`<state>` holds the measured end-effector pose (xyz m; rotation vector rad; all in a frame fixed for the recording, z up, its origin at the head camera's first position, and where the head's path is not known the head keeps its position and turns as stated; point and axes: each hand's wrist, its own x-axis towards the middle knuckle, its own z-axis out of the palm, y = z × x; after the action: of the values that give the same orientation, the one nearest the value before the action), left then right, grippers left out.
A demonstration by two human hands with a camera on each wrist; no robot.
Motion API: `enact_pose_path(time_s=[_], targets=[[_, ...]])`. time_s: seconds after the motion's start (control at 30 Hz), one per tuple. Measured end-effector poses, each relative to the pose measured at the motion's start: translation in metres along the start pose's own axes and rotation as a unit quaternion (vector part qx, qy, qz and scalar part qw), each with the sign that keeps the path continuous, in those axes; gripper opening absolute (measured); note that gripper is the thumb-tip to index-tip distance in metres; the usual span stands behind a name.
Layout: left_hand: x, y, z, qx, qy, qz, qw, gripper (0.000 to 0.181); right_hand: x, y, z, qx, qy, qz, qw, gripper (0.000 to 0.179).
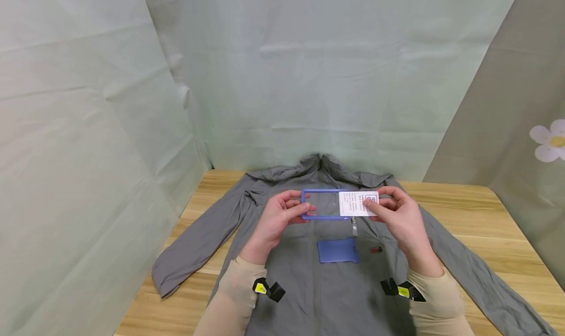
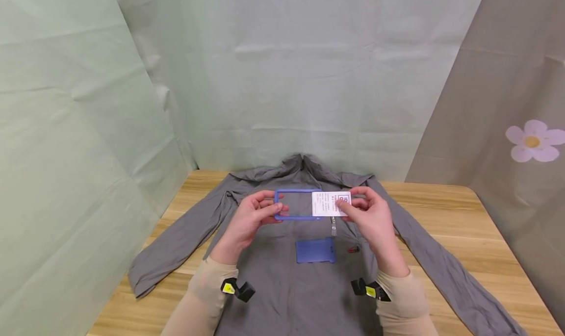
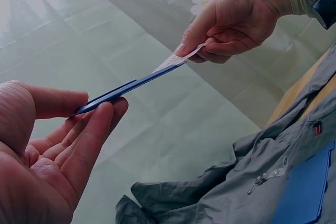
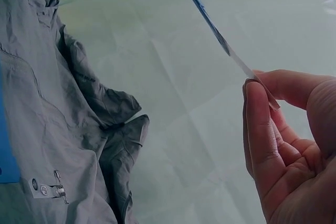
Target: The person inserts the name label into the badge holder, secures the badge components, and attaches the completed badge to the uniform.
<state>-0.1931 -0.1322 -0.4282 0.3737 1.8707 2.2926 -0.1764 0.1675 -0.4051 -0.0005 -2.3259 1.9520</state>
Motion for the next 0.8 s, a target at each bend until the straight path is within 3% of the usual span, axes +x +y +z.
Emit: enact_pose_path(time_s=[0.8], targets=[[0.0006,-0.0015,0.0008,-0.004,0.000,0.003,1.0000,0.032,-0.0005,0.0026,0.0061,-0.011,-0.011,-0.004,0.9999,0.043]])
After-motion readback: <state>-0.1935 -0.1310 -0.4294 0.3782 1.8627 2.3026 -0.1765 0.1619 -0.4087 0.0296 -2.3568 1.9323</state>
